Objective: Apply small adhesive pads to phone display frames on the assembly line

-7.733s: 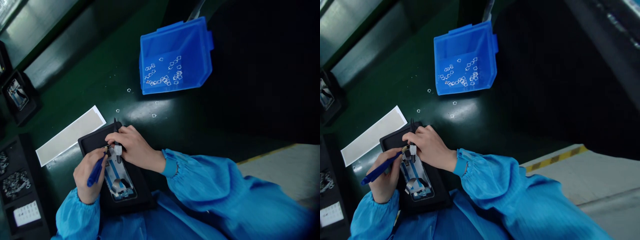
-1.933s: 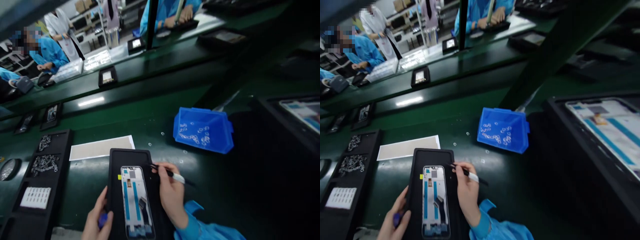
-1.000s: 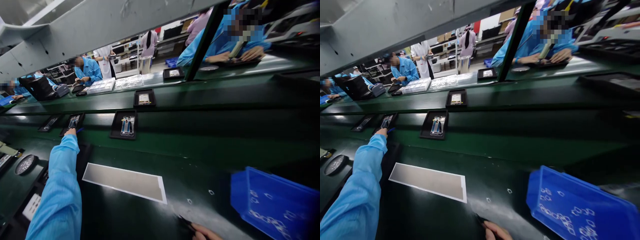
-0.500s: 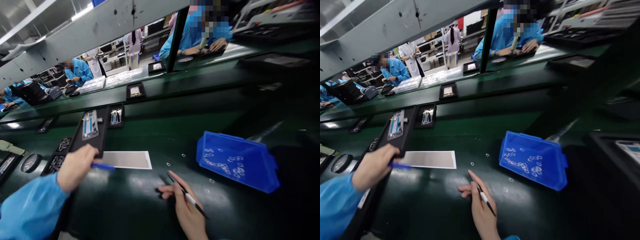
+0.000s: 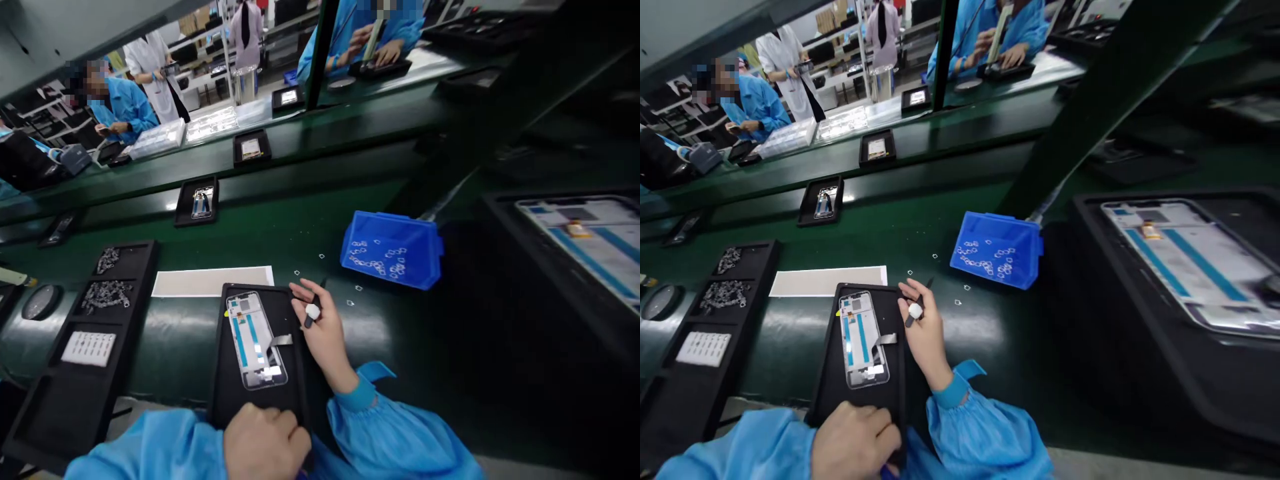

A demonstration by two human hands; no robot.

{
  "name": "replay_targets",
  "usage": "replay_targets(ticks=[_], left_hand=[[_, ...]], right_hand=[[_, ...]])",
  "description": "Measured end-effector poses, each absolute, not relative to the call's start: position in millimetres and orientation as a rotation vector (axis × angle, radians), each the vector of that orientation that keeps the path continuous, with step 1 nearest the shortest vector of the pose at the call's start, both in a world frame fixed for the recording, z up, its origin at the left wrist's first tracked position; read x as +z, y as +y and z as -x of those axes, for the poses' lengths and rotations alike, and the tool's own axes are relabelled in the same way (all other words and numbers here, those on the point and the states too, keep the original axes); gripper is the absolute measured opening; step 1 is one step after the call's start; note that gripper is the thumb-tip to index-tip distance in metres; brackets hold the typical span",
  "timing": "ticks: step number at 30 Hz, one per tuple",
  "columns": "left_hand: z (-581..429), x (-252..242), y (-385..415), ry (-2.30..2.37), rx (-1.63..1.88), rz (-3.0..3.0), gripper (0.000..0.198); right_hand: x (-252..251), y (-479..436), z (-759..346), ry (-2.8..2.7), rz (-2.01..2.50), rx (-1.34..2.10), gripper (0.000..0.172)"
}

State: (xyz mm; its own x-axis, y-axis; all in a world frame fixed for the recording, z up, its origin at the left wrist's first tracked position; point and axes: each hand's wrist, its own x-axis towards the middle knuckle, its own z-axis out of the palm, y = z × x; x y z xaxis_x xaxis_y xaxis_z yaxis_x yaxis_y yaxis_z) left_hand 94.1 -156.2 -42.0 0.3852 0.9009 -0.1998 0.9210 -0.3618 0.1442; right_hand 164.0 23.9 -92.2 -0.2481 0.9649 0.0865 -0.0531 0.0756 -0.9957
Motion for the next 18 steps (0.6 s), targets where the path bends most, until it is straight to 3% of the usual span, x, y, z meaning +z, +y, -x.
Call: replay_targets(ticks=[4,10,13,18], left_hand=[[-73.7,-29.7,-145.1,1.613,0.059,-2.149,0.040],[55.4,9.3,-181.0,2.436,0.711,-1.461,0.017],[126.9,5.9,-205.9,2.864,0.662,-1.081,0.023],[184.6,-17.3,-212.0,2.994,0.533,-0.930,0.027]], right_hand=[[-99.8,21.9,-166.6,-1.492,1.034,1.295,0.046],[-99.6,37.9,-167.8,-1.850,1.192,1.088,0.056],[-92.8,53.5,-163.6,-2.041,1.253,0.974,0.054],[-94.8,69.3,-165.1,-2.178,1.232,0.849,0.045]])
